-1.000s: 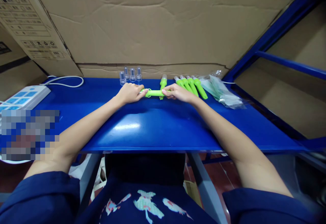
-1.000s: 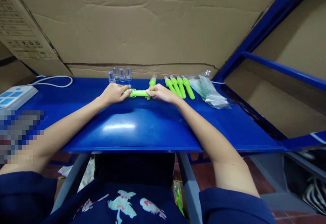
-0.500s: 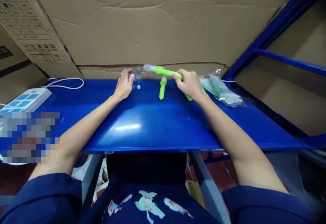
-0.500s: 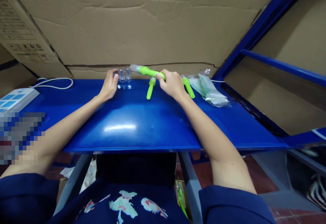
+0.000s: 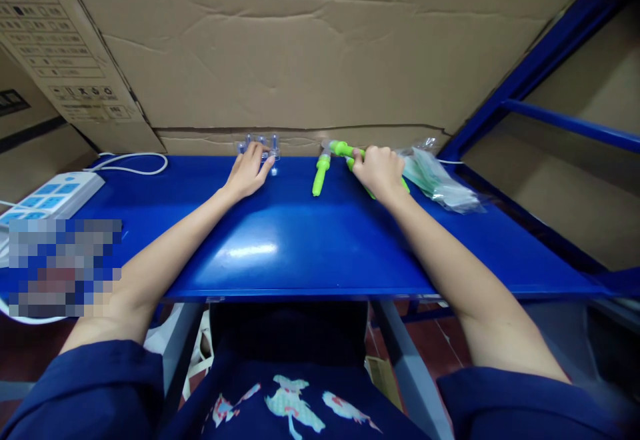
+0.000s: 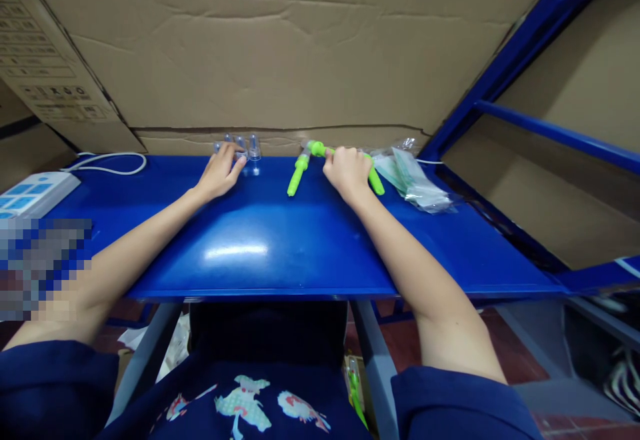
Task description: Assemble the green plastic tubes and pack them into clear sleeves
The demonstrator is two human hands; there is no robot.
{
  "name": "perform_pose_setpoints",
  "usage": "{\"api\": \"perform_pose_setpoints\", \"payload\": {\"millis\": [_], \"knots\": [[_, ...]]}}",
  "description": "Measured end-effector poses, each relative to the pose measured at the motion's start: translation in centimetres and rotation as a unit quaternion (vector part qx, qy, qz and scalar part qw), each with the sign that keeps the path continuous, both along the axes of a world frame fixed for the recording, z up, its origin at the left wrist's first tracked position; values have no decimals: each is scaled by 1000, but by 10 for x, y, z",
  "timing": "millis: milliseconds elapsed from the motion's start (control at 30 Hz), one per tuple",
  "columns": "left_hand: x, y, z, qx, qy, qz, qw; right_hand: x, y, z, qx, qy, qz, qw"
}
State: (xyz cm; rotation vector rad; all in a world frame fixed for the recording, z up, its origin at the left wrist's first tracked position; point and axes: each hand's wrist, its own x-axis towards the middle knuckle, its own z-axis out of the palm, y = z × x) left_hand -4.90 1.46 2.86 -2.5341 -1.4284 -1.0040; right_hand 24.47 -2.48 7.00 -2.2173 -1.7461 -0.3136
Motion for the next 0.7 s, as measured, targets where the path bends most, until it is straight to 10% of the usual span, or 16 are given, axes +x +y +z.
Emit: {"api": "perform_pose_setpoints", "payload": {"millis": [700], "knots": [[2,-6,0,-40,133,-23,990,-27,-8,-25,-84,28,110,990]]}}
